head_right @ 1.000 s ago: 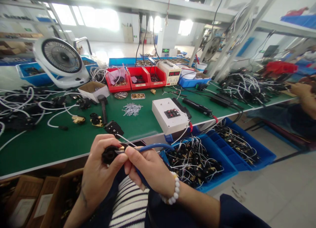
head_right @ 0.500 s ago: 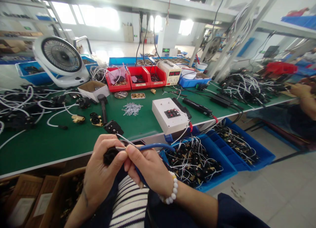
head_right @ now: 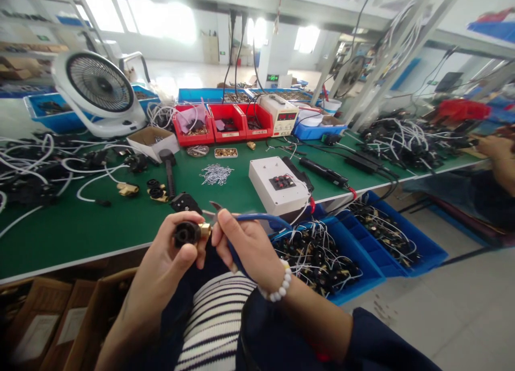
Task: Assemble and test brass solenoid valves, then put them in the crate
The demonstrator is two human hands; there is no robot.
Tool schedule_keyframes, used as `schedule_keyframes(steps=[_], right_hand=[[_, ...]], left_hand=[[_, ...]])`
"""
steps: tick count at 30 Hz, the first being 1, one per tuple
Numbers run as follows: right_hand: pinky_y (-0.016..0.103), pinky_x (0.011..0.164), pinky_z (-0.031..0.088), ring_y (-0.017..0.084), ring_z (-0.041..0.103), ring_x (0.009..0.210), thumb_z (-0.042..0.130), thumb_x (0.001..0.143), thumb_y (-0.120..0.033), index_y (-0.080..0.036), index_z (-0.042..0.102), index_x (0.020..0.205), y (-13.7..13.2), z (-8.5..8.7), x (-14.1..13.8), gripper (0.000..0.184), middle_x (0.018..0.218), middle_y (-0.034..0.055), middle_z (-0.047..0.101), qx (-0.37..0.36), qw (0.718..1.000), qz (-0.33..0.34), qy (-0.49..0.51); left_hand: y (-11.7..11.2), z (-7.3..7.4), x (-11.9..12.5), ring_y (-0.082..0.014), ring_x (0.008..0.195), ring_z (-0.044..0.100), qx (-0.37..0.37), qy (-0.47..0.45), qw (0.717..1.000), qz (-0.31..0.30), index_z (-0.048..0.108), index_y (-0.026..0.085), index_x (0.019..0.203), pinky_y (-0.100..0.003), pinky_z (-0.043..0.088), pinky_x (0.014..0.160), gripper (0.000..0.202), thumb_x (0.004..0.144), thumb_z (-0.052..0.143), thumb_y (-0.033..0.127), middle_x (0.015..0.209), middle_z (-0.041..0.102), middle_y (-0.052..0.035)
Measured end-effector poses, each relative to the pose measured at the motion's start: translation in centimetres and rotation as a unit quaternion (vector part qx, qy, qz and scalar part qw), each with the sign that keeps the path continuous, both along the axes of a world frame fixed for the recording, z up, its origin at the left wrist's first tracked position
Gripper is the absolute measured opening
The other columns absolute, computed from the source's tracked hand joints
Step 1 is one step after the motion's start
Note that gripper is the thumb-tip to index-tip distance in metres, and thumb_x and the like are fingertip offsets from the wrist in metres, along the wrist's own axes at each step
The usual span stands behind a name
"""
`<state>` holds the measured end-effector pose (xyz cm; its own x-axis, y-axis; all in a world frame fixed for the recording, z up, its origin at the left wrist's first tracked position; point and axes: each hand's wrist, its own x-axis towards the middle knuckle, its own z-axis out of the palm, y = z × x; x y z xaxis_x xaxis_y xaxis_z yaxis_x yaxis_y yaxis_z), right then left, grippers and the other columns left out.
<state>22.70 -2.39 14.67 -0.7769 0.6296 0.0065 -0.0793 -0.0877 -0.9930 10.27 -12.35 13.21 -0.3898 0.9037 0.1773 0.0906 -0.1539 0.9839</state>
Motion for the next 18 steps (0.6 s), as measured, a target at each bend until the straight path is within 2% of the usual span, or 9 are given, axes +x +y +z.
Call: schedule_keyframes(steps=[2, 5, 9, 13, 18], right_hand=[[0.02, 0.04, 0.028, 0.006, 0.038, 0.035, 0.044, 0.093, -0.067, -0.017, 0.057, 0.07, 1.8, -0.7, -0.4, 0.056, 0.042, -0.0066, 0.047, 0.03, 0.999, -0.004, -0.044], [0.021, 0.04, 0.029, 0.007, 0.04, 0.038, 0.052, 0.086, -0.07, -0.017, 0.057, 0.068, 3.6, -2.3, -1.1, 0.056, 0.044, -0.006, 0.048, 0.036, 0.993, -0.003, -0.108], [0.022, 0.038, 0.024, 0.007, 0.037, 0.039, 0.056, 0.082, -0.071, -0.018, 0.055, 0.067, 3.5, -3.8, -1.5, 0.055, 0.046, -0.0064, 0.046, 0.012, 0.993, -0.012, -0.119], [0.022, 0.042, 0.028, 0.006, 0.037, 0.038, 0.052, 0.086, -0.07, -0.015, 0.06, 0.075, 2.6, -3.1, -1.0, 0.057, 0.045, -0.007, 0.046, -0.001, 0.996, -0.011, -0.086], [0.022, 0.044, 0.028, 0.007, 0.038, 0.038, 0.044, 0.095, -0.063, -0.016, 0.061, 0.078, 1.7, -1.0, 0.3, 0.053, 0.045, -0.0062, 0.048, -0.01, 1.0, -0.019, -0.021]], left_hand=[[-0.1, 0.2, 0.1, -0.0085, 0.064, 0.056, -0.011, -0.064, 0.998, -0.025, 0.053, 0.026, 0.119, -0.022, 0.05, 0.065, 0.041, 0.086, 0.069, 0.044, 0.094, 0.061, 0.0013], [-0.2, 0.7, 0.4, -0.0066, 0.059, 0.055, -0.01, -0.107, 0.994, -0.034, 0.057, 0.026, 0.118, -0.019, 0.05, 0.058, 0.036, 0.086, 0.07, 0.037, 0.092, 0.063, 0.0016], [-0.5, 1.2, 0.5, -0.0042, 0.056, 0.053, 0.005, -0.122, 0.992, -0.039, 0.063, 0.029, 0.115, -0.014, 0.047, 0.054, 0.033, 0.084, 0.072, 0.031, 0.091, 0.064, 0.0034], [-0.9, 1.2, 0.7, -0.0035, 0.058, 0.054, 0.025, -0.134, 0.99, -0.016, 0.064, 0.03, 0.109, -0.012, 0.047, 0.056, 0.03, 0.081, 0.074, 0.025, 0.093, 0.065, 0.0046], [-1.3, 1.1, 0.7, -0.0061, 0.064, 0.061, 0.043, -0.161, 0.985, -0.037, 0.063, 0.031, 0.114, -0.016, 0.053, 0.063, 0.028, 0.087, 0.07, 0.03, 0.1, 0.066, 0.0022]])
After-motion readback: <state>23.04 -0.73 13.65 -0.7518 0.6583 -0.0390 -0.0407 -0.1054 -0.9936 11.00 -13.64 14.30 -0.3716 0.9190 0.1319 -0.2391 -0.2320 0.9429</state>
